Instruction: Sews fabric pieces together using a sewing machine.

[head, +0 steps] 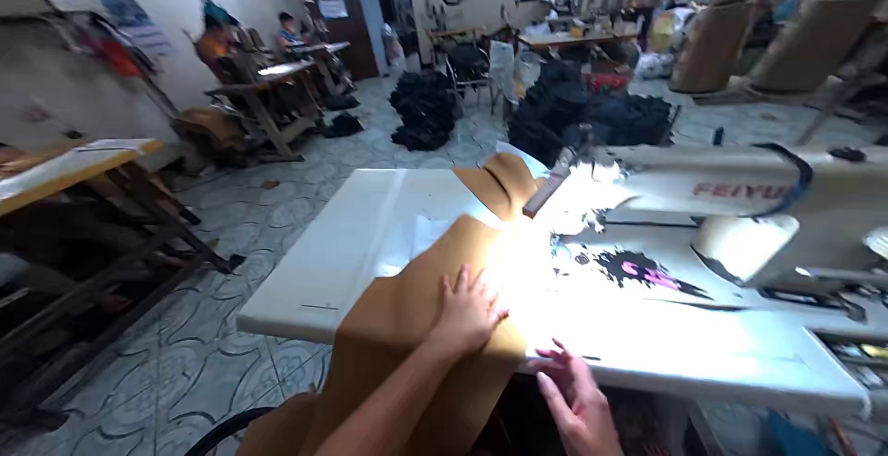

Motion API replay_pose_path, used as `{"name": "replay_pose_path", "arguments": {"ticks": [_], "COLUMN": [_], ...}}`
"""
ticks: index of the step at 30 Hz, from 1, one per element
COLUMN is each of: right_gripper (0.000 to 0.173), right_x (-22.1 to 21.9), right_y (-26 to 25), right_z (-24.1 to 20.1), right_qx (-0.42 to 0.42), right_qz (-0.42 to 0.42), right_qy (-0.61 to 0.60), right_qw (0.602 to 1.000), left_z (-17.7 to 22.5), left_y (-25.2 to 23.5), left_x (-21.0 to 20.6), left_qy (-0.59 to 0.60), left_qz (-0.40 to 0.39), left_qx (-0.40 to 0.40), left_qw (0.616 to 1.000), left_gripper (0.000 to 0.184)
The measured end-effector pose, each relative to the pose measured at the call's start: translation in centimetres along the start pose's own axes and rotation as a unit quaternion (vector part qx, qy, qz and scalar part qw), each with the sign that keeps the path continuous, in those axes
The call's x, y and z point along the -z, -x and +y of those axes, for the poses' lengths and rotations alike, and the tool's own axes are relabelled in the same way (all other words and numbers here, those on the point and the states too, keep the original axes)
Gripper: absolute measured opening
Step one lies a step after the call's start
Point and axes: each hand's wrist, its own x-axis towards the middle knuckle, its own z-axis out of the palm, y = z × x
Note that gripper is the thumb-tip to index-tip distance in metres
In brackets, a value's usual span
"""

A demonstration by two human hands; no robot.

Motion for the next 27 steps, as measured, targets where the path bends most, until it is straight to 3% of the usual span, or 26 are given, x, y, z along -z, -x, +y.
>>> {"name": "replay_pose_path", "arguments": {"ticks": [2, 4, 6, 8, 11, 13, 14, 18, 21, 23, 27], "right_gripper": [0.049, 0.044, 0.051, 0.061, 0.068, 0.067, 0.067, 0.068, 0.068, 0.068, 0.062], "right_x": [0.5, 0.1, -0.8, -1.5, -2.1, -2.1, -2.1, -2.1, -2.3, -2.4, -2.7], "right_y": [-1.8, -4.1, -6.4, -7.9, -8.1, -8.0, -8.0, -7.4, -7.1, -7.0, -6.7], "right_z": [0.1, -0.3, -0.5, 0.5, 1.6, 1.8, 1.8, 2.0, 1.7, 1.2, 1.8], "right_qx": [0.125, 0.161, 0.097, 0.023, 0.003, 0.008, 0.005, 0.013, 0.009, -0.004, 0.050], "right_qz": [0.035, -0.019, -0.126, -0.217, -0.232, -0.226, -0.228, -0.176, -0.145, -0.144, -0.109], "right_qy": [0.093, 0.141, 0.195, 0.281, 0.361, 0.371, 0.370, 0.394, 0.416, 0.444, 0.462], "right_qw": [0.987, 0.977, 0.968, 0.935, 0.903, 0.901, 0.901, 0.902, 0.898, 0.884, 0.879], "left_z": [1.2, 2.7, 2.7, 0.2, -4.1, -6.3, -6.9, -8.1, -10.4, -10.1, -5.6], "left_y": [0.9, 1.7, 1.8, 0.9, -1.3, -3.0, -3.8, -6.5, -7.1, -5.6, 0.5], "left_x": [-0.6, -0.6, 0.5, 1.8, 5.4, 6.7, 6.9, 7.1, 7.7, 10.2, 14.3], "left_qy": [0.001, -0.002, 0.014, 0.043, 0.084, 0.115, 0.121, 0.120, 0.144, 0.103, -0.014], "left_qz": [-0.005, -0.030, -0.028, 0.071, 0.165, 0.152, 0.136, 0.091, 0.245, 0.344, 0.394], "left_qx": [0.007, 0.000, -0.004, 0.019, 0.205, 0.303, 0.317, 0.274, 0.261, 0.236, 0.068], "left_qw": [1.000, 1.000, 1.000, 0.996, 0.961, 0.934, 0.931, 0.950, 0.923, 0.903, 0.916], "left_gripper": [0.062, 0.056, 0.047, 0.040, 0.057, 0.078, 0.078, 0.048, 0.041, 0.042, 0.040]}}
